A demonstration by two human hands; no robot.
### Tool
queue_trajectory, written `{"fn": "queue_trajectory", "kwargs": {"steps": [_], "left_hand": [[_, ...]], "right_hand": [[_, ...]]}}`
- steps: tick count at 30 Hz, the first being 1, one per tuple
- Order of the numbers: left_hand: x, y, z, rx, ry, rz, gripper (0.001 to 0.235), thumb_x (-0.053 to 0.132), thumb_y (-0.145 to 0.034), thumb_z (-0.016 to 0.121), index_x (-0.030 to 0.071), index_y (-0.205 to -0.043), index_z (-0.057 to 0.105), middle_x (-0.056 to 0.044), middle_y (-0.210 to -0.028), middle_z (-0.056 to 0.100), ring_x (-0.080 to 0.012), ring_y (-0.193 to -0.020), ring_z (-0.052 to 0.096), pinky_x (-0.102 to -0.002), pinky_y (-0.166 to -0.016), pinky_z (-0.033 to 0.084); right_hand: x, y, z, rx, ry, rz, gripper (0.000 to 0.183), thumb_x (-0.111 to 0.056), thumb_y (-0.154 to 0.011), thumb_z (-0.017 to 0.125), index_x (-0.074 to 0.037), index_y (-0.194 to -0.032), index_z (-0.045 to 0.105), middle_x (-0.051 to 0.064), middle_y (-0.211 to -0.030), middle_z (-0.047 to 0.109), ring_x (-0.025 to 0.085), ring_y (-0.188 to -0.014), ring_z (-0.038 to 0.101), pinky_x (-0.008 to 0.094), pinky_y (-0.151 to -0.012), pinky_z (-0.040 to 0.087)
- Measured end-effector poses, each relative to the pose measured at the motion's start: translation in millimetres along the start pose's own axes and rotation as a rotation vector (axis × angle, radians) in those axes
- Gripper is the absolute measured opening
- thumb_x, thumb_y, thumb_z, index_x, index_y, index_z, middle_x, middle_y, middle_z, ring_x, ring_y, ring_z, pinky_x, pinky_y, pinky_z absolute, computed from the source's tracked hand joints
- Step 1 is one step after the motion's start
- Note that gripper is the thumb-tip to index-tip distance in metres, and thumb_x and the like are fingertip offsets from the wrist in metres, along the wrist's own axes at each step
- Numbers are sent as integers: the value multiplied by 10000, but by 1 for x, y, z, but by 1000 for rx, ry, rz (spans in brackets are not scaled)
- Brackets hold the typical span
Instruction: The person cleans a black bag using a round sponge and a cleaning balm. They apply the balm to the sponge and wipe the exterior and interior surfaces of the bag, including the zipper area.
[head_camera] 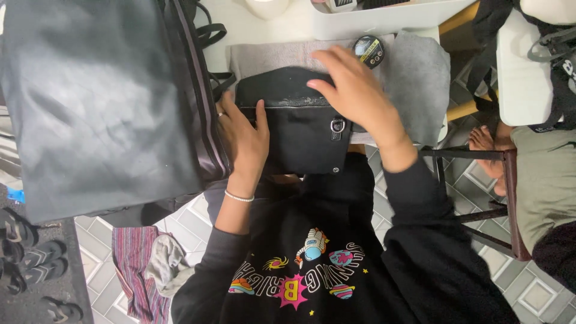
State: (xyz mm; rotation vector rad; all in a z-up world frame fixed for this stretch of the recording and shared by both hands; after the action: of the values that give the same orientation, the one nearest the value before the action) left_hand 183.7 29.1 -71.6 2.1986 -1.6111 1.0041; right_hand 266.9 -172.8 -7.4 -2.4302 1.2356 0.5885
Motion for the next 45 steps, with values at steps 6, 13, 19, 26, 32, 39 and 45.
{"fn": "queue_trajectory", "kwargs": {"steps": [6, 13, 19, 26, 32, 39, 45], "left_hand": [[-13, -1, 16, 63, -163, 68, 472, 383, -1031, 623, 40, -1314, 463, -172, -1187, 534, -348, -990, 699, -477, -852, 591], [-4, 1, 5, 76, 5, 79, 576, 287, -1050, 621, -13, -1447, 330, -236, -1251, 523, -445, -1106, 649, -534, -922, 546], [-3, 1, 0, 75, 14, 120, 540, 303, -1054, 600, -12, -1427, 370, -212, -1234, 532, -402, -1124, 649, -507, -942, 536], [-13, -1, 9, 18, 74, 85, 521, 273, -1049, 624, 4, -1432, 394, -228, -1266, 515, -448, -1138, 621, -554, -958, 511], [-21, 2, 13, 55, 174, 144, 507, 279, -1055, 641, 29, -1433, 413, -188, -1306, 497, -411, -1222, 586, -518, -1037, 475], [-37, 7, 22, 113, 214, 96, 573, 362, -1013, 708, 68, -1407, 413, -170, -1344, 482, -373, -1175, 620, -511, -1024, 505], [-36, 8, 19, 126, 332, 96, 543, 327, -1006, 724, 76, -1386, 428, -155, -1336, 477, -367, -1272, 582, -513, -1081, 468]], "right_hand": [[11, 87, 9, 305, 44, 316, 344, -262, -995, 781, -2, -1195, 678, 154, -971, 633, 341, -931, 663, 447, -818, 540], [1, 107, 7, 288, 129, 322, 382, -21, -1006, 653, 57, -1370, 567, 298, -1337, 490, 502, -1232, 486, 561, -1001, 442], [9, 108, 1, 482, -116, 464, 585, 57, -945, 763, 56, -1439, 449, 344, -1221, 539, 555, -1141, 570, 576, -967, 477], [52, 119, -9, 708, -28, 521, 489, 20, -936, 777, -120, -1342, 542, 120, -1097, 595, 312, -897, 620, 406, -814, 533], [3, 98, -14, 696, 215, 356, 285, -12, -943, 754, -27, -1196, 623, 167, -1181, 541, 398, -1042, 595, 467, -900, 510], [8, 75, 35, 498, 107, 433, 542, -331, -978, 750, 32, -1329, 553, 228, -1068, 623, 428, -977, 632, 530, -839, 530], [2, 73, 31, 551, -128, 430, 487, -152, -929, 806, 26, -1326, 588, 242, -995, 622, 451, -915, 670, 469, -800, 578]]}}
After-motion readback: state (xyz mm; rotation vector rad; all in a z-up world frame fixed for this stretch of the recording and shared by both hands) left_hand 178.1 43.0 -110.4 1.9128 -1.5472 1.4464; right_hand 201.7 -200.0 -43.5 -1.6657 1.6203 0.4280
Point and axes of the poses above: each hand's wrist, its own y-axis away from the middle knuckle, its own z-axis out of the palm, x = y × z, the point moved 5 cm from there along -y, towards the middle knuckle
